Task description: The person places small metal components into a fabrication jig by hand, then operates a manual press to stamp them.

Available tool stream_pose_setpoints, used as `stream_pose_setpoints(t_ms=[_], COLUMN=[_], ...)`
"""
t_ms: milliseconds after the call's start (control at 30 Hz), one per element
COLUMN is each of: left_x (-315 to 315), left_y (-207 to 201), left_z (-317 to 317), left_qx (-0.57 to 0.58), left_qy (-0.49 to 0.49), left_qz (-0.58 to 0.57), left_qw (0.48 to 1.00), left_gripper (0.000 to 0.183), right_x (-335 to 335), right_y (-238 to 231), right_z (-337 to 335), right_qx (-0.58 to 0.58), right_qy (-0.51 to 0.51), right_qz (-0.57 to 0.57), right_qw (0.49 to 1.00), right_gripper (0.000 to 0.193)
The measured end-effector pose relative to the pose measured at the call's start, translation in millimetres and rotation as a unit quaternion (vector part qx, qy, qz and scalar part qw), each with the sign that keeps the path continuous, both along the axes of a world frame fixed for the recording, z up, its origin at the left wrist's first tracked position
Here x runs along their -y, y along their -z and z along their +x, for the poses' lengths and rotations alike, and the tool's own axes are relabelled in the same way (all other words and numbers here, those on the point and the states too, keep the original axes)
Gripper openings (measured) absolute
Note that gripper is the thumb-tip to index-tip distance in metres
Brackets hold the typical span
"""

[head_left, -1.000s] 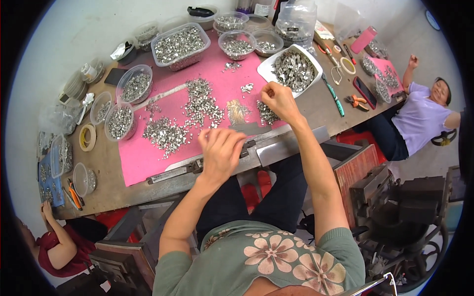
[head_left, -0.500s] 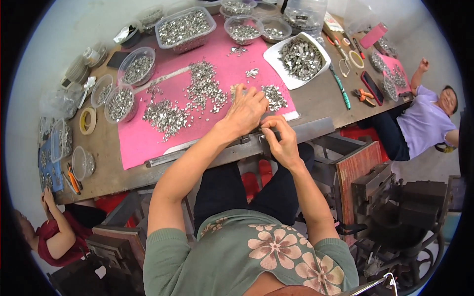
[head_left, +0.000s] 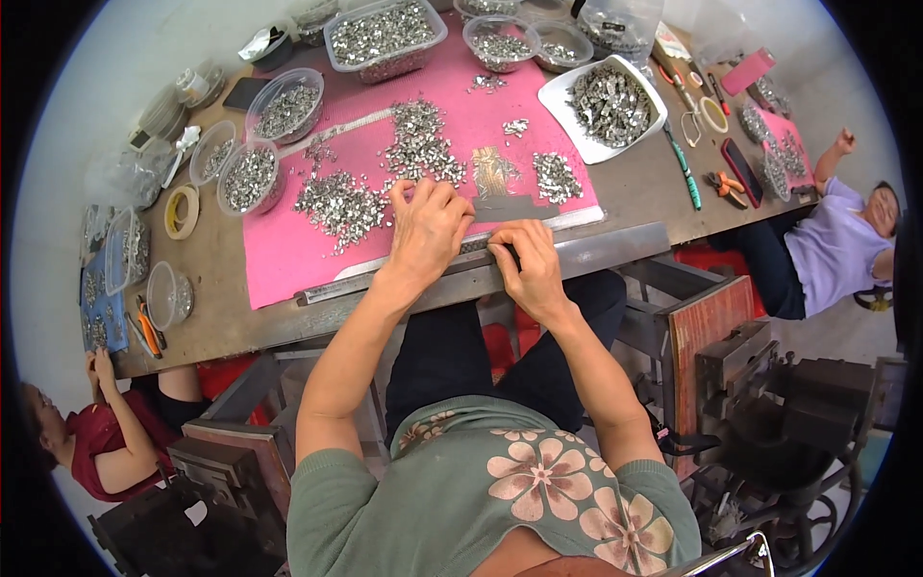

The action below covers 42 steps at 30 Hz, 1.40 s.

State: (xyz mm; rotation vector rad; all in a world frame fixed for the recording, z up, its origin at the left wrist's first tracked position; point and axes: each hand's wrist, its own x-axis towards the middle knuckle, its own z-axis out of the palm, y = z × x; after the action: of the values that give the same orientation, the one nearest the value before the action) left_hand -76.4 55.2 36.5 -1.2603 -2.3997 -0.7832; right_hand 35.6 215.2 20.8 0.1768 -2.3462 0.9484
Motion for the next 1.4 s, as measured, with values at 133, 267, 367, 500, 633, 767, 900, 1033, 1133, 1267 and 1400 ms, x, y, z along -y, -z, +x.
stream_pose_setpoints(t_ms=[133, 267, 367, 500, 633, 767, 900, 1033, 1133, 1267, 1400], left_x=[0, 2, 7, 11, 15, 19, 19, 16, 13, 13, 12], left_y=[0, 1, -3, -5, -2, -1, 0, 3, 2, -2, -7], left_z=[0, 0, 11, 28, 37, 41, 44, 42, 42, 42, 46], left_qx=[0.024, 0.022, 0.03, 0.08, 0.105, 0.099, 0.098, 0.099, 0.11, 0.12, 0.108], left_qy=[-0.002, 0.005, 0.011, 0.008, 0.003, 0.0, 0.007, 0.012, 0.006, 0.001, -0.014], left_qz=[-0.003, 0.004, 0.026, 0.047, 0.073, 0.076, 0.073, 0.074, 0.074, 0.048, 0.034], left_qw=[1.0, 1.0, 0.999, 0.996, 0.992, 0.992, 0.992, 0.992, 0.991, 0.992, 0.993], left_gripper=[0.009, 0.01, 0.011, 0.011, 0.012, 0.012, 0.012, 0.013, 0.014, 0.014, 0.014], right_x=[0, -12, -39, -64, -63, -63, -70, -73, -75, -75, -74], right_y=[-2, -5, -2, -3, 2, 4, 2, 1, -2, 2, 3], right_z=[1, 2, 6, -2, -8, -14, -17, -17, -15, -10, -9], right_qx=[-0.003, 0.01, -0.025, -0.01, 0.004, -0.008, 0.005, 0.023, 0.023, 0.018, 0.005], right_qy=[0.007, -0.039, 0.151, 0.197, 0.209, 0.213, 0.177, 0.164, 0.138, 0.149, 0.152], right_qz=[0.024, 0.002, 0.044, 0.084, 0.151, 0.17, 0.141, 0.107, 0.091, 0.036, 0.079], right_qw=[1.0, 0.999, 0.987, 0.977, 0.966, 0.962, 0.974, 0.98, 0.986, 0.988, 0.985], right_gripper=[0.013, 0.009, 0.01, 0.008, 0.009, 0.009, 0.008, 0.009, 0.01, 0.009, 0.009])
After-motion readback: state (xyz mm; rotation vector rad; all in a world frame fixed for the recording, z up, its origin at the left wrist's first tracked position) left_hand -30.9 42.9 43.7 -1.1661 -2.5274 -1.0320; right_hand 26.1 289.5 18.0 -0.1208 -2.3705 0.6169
